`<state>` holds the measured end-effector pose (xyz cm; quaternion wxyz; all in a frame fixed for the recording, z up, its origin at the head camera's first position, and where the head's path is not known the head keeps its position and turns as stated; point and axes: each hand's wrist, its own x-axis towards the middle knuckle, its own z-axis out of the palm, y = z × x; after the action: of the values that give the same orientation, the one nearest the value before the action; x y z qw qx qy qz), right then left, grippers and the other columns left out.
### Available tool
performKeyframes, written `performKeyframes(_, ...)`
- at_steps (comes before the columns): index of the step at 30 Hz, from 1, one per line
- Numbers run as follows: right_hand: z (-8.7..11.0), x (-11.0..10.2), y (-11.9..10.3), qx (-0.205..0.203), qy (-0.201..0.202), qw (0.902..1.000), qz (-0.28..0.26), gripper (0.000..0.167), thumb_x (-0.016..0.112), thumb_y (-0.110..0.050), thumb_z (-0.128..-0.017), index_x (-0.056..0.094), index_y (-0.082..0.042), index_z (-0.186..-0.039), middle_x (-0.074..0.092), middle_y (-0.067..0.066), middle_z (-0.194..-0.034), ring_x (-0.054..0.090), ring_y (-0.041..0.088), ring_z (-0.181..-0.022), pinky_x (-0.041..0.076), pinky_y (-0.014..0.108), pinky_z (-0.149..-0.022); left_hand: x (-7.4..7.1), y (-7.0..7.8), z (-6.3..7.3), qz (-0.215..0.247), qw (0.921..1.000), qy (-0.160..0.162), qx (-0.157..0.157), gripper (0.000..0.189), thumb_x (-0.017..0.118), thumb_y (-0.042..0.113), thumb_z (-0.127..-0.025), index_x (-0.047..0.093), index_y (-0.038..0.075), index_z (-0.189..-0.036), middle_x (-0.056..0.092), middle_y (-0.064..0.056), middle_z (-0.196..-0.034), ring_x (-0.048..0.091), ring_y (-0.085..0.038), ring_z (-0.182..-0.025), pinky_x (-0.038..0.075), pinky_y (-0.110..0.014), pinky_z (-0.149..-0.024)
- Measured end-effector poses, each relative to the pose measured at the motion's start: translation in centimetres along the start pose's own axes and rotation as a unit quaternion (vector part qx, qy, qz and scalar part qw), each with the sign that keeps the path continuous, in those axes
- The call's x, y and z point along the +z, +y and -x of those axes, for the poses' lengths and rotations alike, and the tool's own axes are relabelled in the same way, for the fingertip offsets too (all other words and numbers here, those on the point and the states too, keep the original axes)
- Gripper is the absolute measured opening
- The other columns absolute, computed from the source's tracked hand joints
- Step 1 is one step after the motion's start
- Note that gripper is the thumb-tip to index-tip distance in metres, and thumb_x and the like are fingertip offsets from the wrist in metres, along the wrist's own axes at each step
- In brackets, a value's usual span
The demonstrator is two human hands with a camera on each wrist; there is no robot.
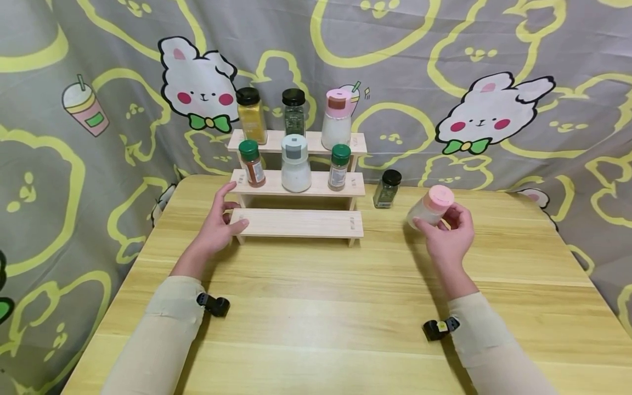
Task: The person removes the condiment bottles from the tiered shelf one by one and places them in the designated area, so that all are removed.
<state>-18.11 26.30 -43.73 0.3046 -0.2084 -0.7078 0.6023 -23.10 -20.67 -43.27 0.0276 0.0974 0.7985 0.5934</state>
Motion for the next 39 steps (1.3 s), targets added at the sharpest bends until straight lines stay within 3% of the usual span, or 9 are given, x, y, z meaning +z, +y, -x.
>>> performKeyframes(2, -0.3, 0.1, 0.0, 0.003, 0.002, 1.0000, -0.003, 0.063, 0.093, -0.004, -0.065, 0.061, -0.014, -0.119, 0.059, 0.003, -0.115, 0.054, 0.018, -0.109, 0.047, 0.031, -0.089, -0.1, -1.0, -0.4, -0.003, 1.0000, 0.004, 0.002, 0.092, 0.064, -0.007, -0.092, 0.015, 0.033, -0.159, 0.039, -0.025, -0.136, 0.045, -0.037, -0.112, 0.042, -0.034, -0.081)
performKeyframes(6, -0.9, 0.3, 0.2, 0.002, 0.005, 1.0000, -0.008, 0.063, 0.093, -0.003, -0.064, 0.061, -0.013, -0.117, 0.059, 0.003, -0.114, 0.054, 0.018, -0.108, 0.047, 0.030, -0.088, -0.2, -1.1, -0.5, -0.001, 1.0000, -0.001, -0.003, 0.091, 0.063, -0.008, -0.093, 0.014, 0.031, -0.159, 0.038, -0.028, -0.136, 0.046, -0.038, -0.110, 0.042, -0.032, -0.080)
performKeyframes(11, -1.6, 0.6, 0.3, 0.006, 0.004, 0.9997, -0.023, 0.063, 0.092, -0.001, -0.064, 0.061, -0.014, -0.117, 0.058, 0.003, -0.114, 0.053, 0.018, -0.108, 0.047, 0.030, -0.090, -0.3, -1.1, -0.6, 0.006, 1.0000, -0.006, -0.004, 0.090, 0.062, -0.010, -0.092, 0.014, 0.027, -0.159, 0.037, -0.031, -0.136, 0.047, -0.040, -0.108, 0.043, -0.031, -0.079)
performKeyframes(17, -2.4, 0.9, 0.3, 0.020, 0.001, 0.9994, -0.029, 0.064, 0.092, 0.001, -0.064, 0.061, -0.015, -0.118, 0.058, 0.003, -0.117, 0.052, 0.018, -0.110, 0.047, 0.031, -0.093, -0.1, -1.2, -0.5, -0.004, 1.0000, 0.003, -0.002, 0.092, 0.063, -0.008, -0.093, 0.016, 0.035, -0.158, 0.040, -0.026, -0.134, 0.049, -0.037, -0.103, 0.044, -0.031, -0.078)
performKeyframes(25, -3.4, 1.4, 0.8, 0.018, 0.007, 0.9985, -0.051, 0.064, 0.091, 0.006, -0.062, 0.062, -0.014, -0.115, 0.058, 0.004, -0.114, 0.053, 0.018, -0.109, 0.048, 0.032, -0.093, -0.2, -1.2, -0.5, -0.007, 1.0000, 0.004, 0.002, 0.092, 0.064, -0.008, -0.092, 0.017, 0.036, -0.158, 0.040, -0.025, -0.133, 0.050, -0.036, -0.102, 0.046, -0.030, -0.076)
performKeyframes(32, -4.1, 1.9, 1.1, -0.001, -0.005, 0.9988, -0.049, 0.062, 0.090, 0.006, -0.064, 0.061, -0.012, -0.115, 0.058, 0.004, -0.114, 0.052, 0.018, -0.109, 0.048, 0.034, -0.093, -0.3, -1.0, -0.4, -0.001, 1.0000, 0.004, 0.002, 0.092, 0.064, -0.007, -0.092, 0.016, 0.036, -0.158, 0.039, -0.026, -0.135, 0.048, -0.038, -0.105, 0.044, -0.031, -0.077)
performKeyframes(39, -4.8, 2.4, 1.4, 0.008, -0.006, 0.9993, -0.037, 0.063, 0.090, 0.005, -0.065, 0.060, -0.013, -0.117, 0.057, 0.002, -0.114, 0.052, 0.017, -0.110, 0.048, 0.032, -0.094, -0.2, -1.2, -0.5, -0.008, 1.0000, 0.006, 0.002, 0.091, 0.064, -0.007, -0.092, 0.018, 0.036, -0.157, 0.040, -0.023, -0.134, 0.047, -0.034, -0.108, 0.043, -0.032, -0.079)
